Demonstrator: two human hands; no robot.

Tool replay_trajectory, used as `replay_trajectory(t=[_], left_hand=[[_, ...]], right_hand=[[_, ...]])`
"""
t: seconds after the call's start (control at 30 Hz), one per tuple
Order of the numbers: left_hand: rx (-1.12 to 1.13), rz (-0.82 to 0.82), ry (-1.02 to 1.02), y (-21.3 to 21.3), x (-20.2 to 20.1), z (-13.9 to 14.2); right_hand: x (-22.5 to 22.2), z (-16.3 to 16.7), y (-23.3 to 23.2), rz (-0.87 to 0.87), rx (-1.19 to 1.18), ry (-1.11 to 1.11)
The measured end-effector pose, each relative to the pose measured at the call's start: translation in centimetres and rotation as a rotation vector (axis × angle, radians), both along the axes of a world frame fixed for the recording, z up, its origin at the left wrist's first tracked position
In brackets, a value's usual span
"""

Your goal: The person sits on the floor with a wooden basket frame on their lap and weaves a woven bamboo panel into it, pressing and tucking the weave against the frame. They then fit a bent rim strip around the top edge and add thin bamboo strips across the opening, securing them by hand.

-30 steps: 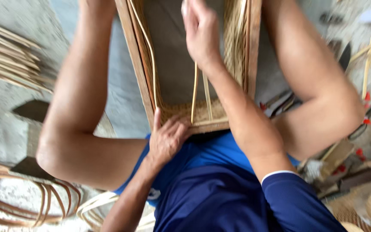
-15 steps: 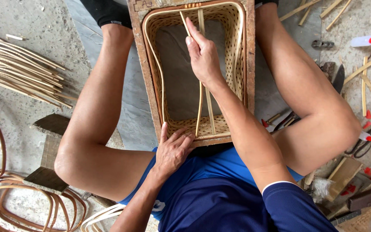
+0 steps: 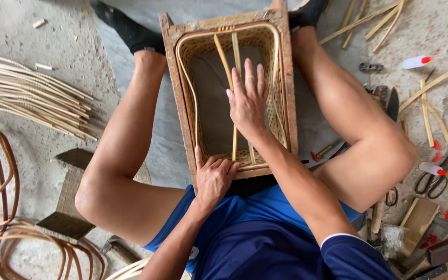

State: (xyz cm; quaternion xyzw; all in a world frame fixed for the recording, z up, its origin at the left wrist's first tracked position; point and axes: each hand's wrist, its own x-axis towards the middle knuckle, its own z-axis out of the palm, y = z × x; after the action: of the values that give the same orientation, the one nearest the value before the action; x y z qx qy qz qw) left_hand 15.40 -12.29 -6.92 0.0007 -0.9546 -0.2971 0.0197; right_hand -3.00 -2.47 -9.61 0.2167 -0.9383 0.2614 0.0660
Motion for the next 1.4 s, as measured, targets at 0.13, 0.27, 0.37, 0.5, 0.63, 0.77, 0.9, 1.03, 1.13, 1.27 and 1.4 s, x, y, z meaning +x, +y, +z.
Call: replay_trajectory(t=[0.13, 0.27, 0.37, 0.5, 0.63, 0.77, 0.9, 1.03, 1.13, 1.27, 1.4], left_hand=[[0.266, -0.004, 0.145, -3.4, 0.6, 1.7], [0.704, 0.545, 0.182, -8.7, 1.9, 2.6], [0.866, 0.615, 0.097, -10.3, 2.1, 3.1], [0.682, 0.445, 0.069, -8.8, 0.3, 4.7], [0.382, 0.352, 0.078, -7.7, -2.4, 7.7], [0.298, 0.227, 0.211, -7.7, -4.2, 10.3], [0.232, 0.151, 0.266, -8.1, -6.7, 10.4], [0.235, 0.175, 0.208, -9.6, -11.3, 7.6], [0.176, 0.173, 0.246, -11.0, -15.6, 4.0], [-0.037, 0.083, 0.378, -12.8, -21.8, 0.2], [-0.270, -0.071, 0.395, -14.3, -25.7, -1.4]], right_hand=[[-0.1, 5.1, 7.1, -0.023, -0.187, -0.049], [2.9, 8.4, 16.9, -0.197, -0.287, -0.304], [8.5, 8.3, 20.8, -0.145, -0.328, -0.483], [16.1, 6.7, 20.4, -0.160, -0.373, -0.612], [19.9, 5.6, 18.8, -0.148, -0.519, -0.823], [21.0, 4.6, 18.5, -0.008, -0.515, -0.915], [22.1, 2.3, 17.7, 0.039, -0.519, -0.984], [22.8, -0.2, 16.3, 0.077, -0.643, -1.112], [22.4, -1.1, 15.6, -0.005, -0.731, -1.274], [21.2, -1.0, 14.8, -0.293, -1.083, -1.698], [20.6, -0.7, 13.8, -0.256, -1.305, -1.666]])
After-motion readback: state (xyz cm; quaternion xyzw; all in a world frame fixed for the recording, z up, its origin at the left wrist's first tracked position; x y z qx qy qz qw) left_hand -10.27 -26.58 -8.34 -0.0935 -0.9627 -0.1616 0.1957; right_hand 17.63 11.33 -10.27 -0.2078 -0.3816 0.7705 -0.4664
